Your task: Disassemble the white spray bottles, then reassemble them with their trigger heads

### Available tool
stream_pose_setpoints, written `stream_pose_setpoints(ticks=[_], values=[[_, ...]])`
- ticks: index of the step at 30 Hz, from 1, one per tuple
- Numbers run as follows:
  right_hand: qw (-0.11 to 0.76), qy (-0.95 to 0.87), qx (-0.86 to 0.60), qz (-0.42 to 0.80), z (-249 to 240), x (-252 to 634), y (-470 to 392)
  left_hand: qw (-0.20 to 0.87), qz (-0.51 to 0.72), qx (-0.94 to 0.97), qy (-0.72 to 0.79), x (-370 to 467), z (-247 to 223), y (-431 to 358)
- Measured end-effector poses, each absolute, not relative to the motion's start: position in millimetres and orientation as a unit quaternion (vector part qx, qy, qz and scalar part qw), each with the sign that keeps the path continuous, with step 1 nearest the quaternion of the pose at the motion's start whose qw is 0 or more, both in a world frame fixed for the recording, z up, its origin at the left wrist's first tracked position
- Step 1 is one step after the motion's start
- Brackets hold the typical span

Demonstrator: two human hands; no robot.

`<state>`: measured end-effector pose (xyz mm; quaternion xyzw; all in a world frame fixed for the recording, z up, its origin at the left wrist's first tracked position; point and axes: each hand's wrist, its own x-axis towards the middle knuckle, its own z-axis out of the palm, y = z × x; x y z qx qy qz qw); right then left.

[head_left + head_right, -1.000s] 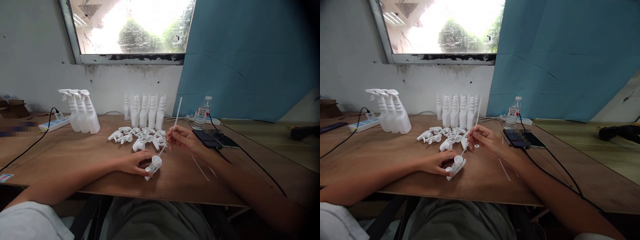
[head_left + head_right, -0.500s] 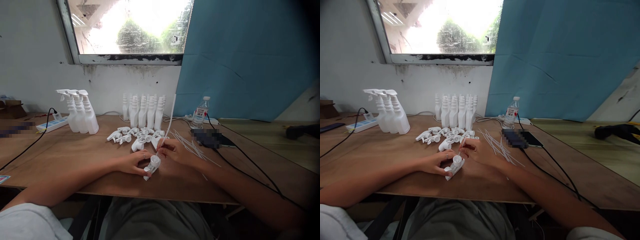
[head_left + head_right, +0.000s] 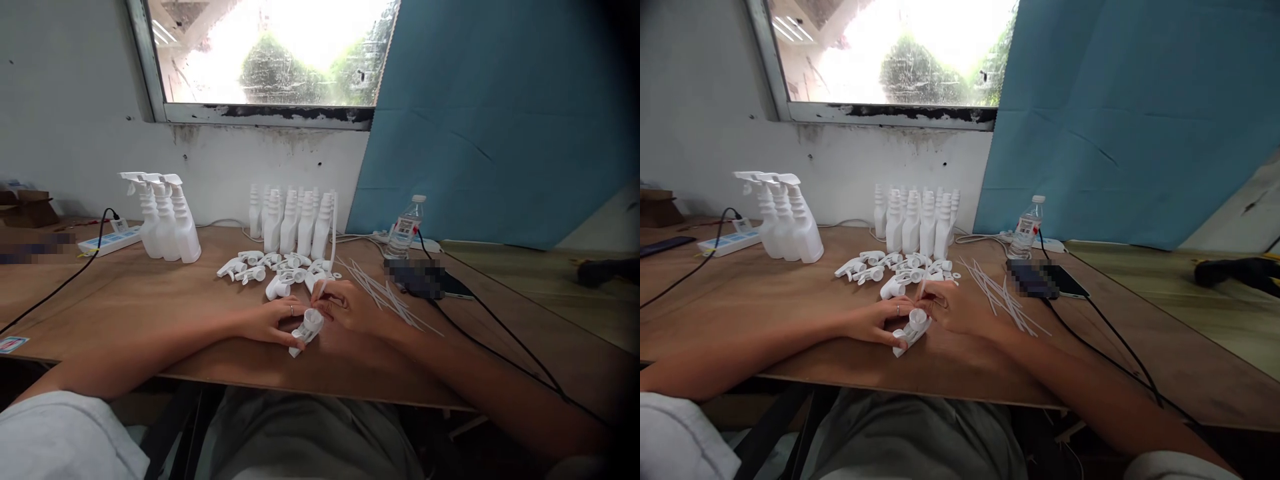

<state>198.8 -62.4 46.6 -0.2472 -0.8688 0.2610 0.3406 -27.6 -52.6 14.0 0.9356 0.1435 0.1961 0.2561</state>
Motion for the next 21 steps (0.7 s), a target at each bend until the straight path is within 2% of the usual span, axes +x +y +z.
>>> stream_pose_setpoints(ticks=[5,8,12,15,21], values=[[0.272,-0.89,-0.257,0.261,23.0,199.1,-55.1,0.27,0.201,0.934,0.118,-28.3,15.6,-56.3],[0.311,-0.843,-0.295,0.326,12.2,199.8,-49.9,0.295,0.233,0.916,0.141,-29.8,14.6,-57.7],[0.38,-0.776,-0.283,0.416,19.6,202.4,-50.6,0.379,0.262,0.869,0.183,-28.7,13.2,-57.8],[0.412,-0.77,-0.26,0.412,29.9,205.5,-53.4,0.395,0.298,0.844,0.209,-26.8,14.5,-59.3],[0.415,-0.774,-0.234,0.417,30.1,207.1,-53.7,0.372,0.304,0.843,0.242,-25.3,13.4,-65.2]])
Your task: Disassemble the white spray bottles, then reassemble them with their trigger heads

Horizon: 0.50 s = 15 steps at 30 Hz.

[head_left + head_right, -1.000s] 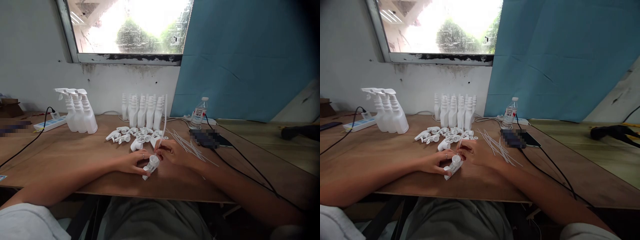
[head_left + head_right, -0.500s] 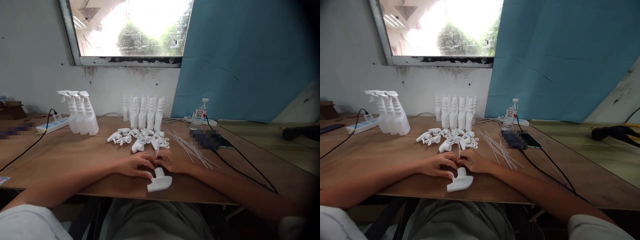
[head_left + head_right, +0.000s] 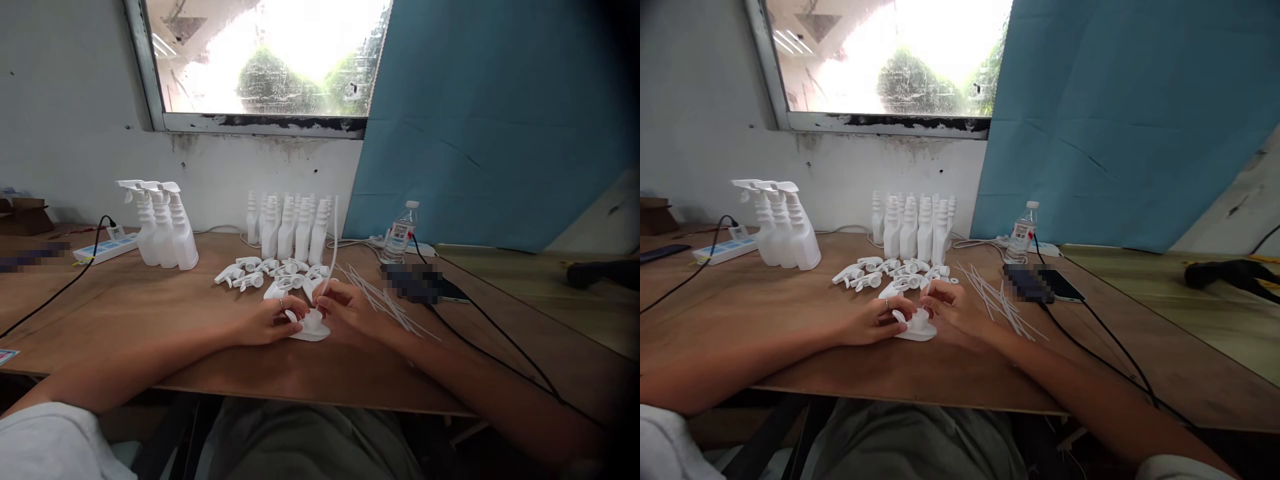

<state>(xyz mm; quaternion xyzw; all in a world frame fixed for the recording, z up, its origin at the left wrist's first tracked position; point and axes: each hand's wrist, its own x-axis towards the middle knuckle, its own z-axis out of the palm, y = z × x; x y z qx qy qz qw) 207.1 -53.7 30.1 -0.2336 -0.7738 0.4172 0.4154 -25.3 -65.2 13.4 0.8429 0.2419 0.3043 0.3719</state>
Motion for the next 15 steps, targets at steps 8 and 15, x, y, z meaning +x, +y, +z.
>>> stream_pose_setpoints(ticks=[8,15], values=[[0.402,-0.776,-0.275,0.401,31.9,199.8,-63.6,0.291,0.277,0.868,0.291,-26.1,9.9,-67.8],[0.402,-0.771,-0.256,0.423,20.9,196.7,-62.6,0.312,0.29,0.857,0.29,-27.1,8.2,-67.2]])
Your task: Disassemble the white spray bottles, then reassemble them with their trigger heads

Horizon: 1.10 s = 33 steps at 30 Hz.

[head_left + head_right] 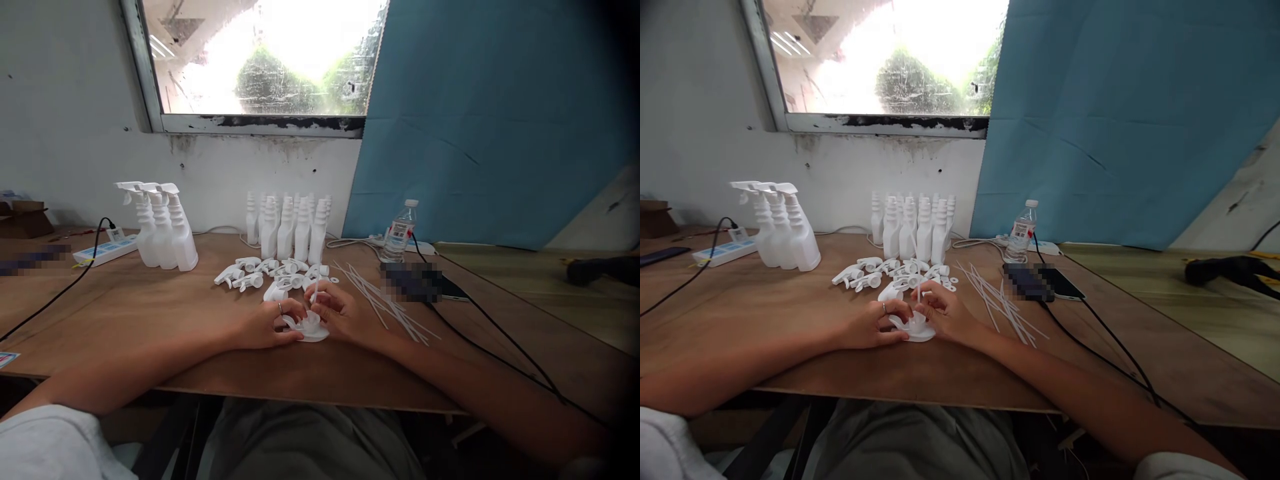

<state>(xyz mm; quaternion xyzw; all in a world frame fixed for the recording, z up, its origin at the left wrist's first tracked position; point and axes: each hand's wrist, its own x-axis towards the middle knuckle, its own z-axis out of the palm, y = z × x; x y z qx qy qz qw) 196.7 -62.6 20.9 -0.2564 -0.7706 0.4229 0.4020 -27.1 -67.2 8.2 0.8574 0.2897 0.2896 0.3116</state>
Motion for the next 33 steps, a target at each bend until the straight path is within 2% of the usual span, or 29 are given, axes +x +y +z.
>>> stream_pose_setpoints(ticks=[3,6,10,13,17,19,21,23,25,28,33], values=[[0.436,-0.791,-0.231,0.361,15.5,201.5,-58.2,0.336,0.337,0.83,0.289,-26.7,9.4,-66.0],[0.446,-0.867,-0.172,0.138,18.5,210.4,-52.8,0.375,0.379,0.797,0.285,-26.5,11.3,-63.0],[0.304,-0.934,-0.073,-0.176,29.0,219.0,-44.2,0.412,0.402,0.772,0.269,-26.0,13.9,-56.5],[0.254,-0.928,-0.06,-0.264,38.2,220.9,-37.0,0.393,0.406,0.788,0.244,-25.2,24.7,-48.1],[0.297,-0.912,-0.082,-0.271,61.0,224.8,-28.3,0.348,0.354,0.845,0.198,-27.3,61.2,-17.7],[0.339,-0.89,-0.113,-0.284,80.1,227.9,-25.5,0.307,0.399,0.84,0.205,-31.7,83.2,11.5],[0.403,-0.859,-0.136,-0.287,104.0,230.5,-24.0,0.186,0.48,0.805,0.295,-38.6,101.0,47.7],[0.476,-0.832,-0.144,-0.247,130.3,231.4,-23.0,0.08,0.503,0.75,0.422,-46.2,110.2,84.9],[0.559,-0.787,-0.17,-0.198,156.0,230.3,-21.6,0.102,0.457,0.694,0.547,-52.0,109.5,116.5],[0.665,-0.719,-0.17,-0.105,187.1,226.5,-17.9,0.171,0.388,0.672,0.607,-55.1,94.8,144.9],[0.727,-0.675,-0.125,0.009,206.9,227.2,-14.0,0.184,0.315,0.688,0.628,-59.8,77.3,150.6]])
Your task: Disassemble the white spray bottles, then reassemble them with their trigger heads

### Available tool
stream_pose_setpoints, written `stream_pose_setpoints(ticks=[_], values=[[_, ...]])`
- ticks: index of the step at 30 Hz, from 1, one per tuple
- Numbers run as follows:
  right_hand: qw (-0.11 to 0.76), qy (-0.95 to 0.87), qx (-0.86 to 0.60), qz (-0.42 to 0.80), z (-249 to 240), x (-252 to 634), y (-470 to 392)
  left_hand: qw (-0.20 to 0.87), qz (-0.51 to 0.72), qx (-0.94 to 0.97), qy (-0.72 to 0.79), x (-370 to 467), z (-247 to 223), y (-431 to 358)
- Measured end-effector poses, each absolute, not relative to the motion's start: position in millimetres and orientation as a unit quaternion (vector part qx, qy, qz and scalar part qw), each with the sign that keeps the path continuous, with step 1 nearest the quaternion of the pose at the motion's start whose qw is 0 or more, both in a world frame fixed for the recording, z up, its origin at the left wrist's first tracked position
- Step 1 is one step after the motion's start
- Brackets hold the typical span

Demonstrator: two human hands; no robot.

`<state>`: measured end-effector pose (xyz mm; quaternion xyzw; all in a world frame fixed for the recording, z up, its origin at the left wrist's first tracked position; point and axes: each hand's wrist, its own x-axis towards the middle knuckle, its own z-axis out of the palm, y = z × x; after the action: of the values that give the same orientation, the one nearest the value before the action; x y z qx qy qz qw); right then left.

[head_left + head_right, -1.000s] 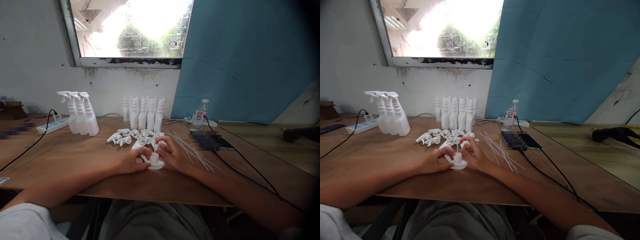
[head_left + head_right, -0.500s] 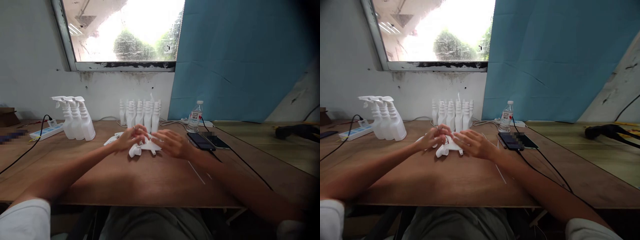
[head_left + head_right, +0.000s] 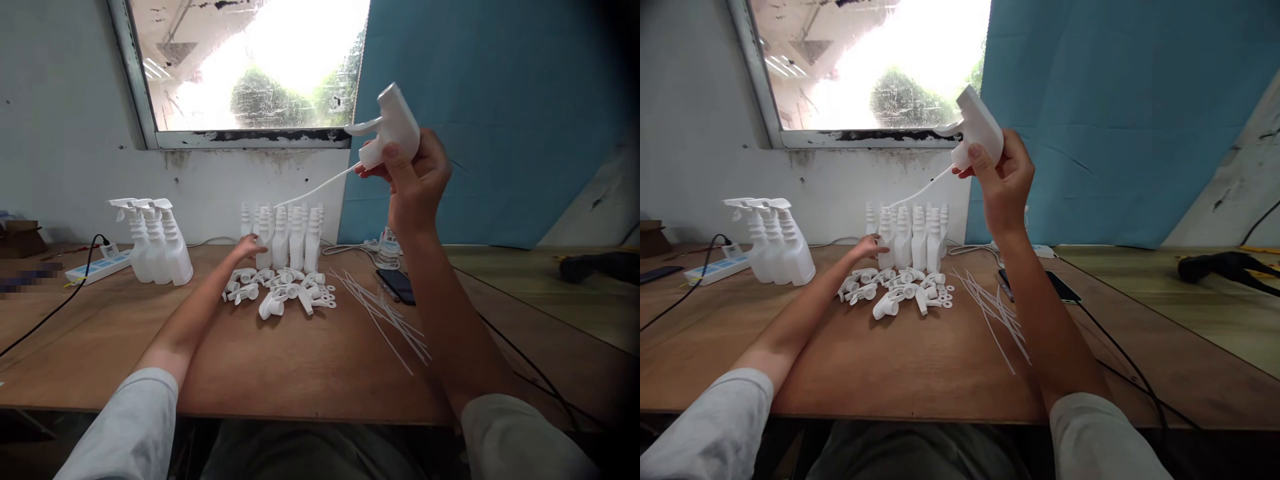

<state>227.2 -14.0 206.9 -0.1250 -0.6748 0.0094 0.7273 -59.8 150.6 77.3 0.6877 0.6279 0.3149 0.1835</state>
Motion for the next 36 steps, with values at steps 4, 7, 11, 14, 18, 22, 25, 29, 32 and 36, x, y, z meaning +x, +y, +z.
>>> stream_pose_setpoints(ticks=[4,7,11,14,18,22,25,29,32,36], values=[[0.723,-0.68,-0.117,0.026,205.4,234.9,-11.6,0.105,0.293,0.693,0.651,-76.9,95.4,139.8],[0.735,-0.669,-0.105,0.024,204.6,238.4,-5.9,0.015,0.285,0.692,0.663,-91.1,116.1,127.3],[0.747,-0.658,-0.08,0.047,203.8,235.8,2.2,-0.061,0.276,0.696,0.66,-97.4,133.8,109.6],[0.748,-0.655,-0.088,0.061,202.2,231.8,4.2,-0.097,0.271,0.703,0.651,-92.3,139.3,100.5],[0.744,-0.657,-0.1,0.07,200.7,229.1,2.7,-0.133,0.265,0.713,0.635,-82.3,145.1,91.6],[0.726,-0.673,-0.106,0.094,199.5,227.8,0.4,-0.14,0.245,0.758,0.589,-78.1,158.6,74.6],[0.679,-0.712,-0.117,0.135,197.9,226.6,-2.2,-0.056,0.169,0.861,0.476,-77.4,173.3,53.6],[0.559,-0.787,-0.155,0.207,195.9,224.3,-8.4,0.138,0.098,0.926,0.337,-68.3,187.0,25.2],[0.513,-0.807,-0.168,0.241,195.5,223.0,-13.3,0.218,0.054,0.932,0.285,-55.7,188.6,12.2],[0.469,-0.819,-0.197,0.265,195.7,223.2,-17.7,0.219,0.002,0.929,0.297,-38.1,183.8,4.5]])
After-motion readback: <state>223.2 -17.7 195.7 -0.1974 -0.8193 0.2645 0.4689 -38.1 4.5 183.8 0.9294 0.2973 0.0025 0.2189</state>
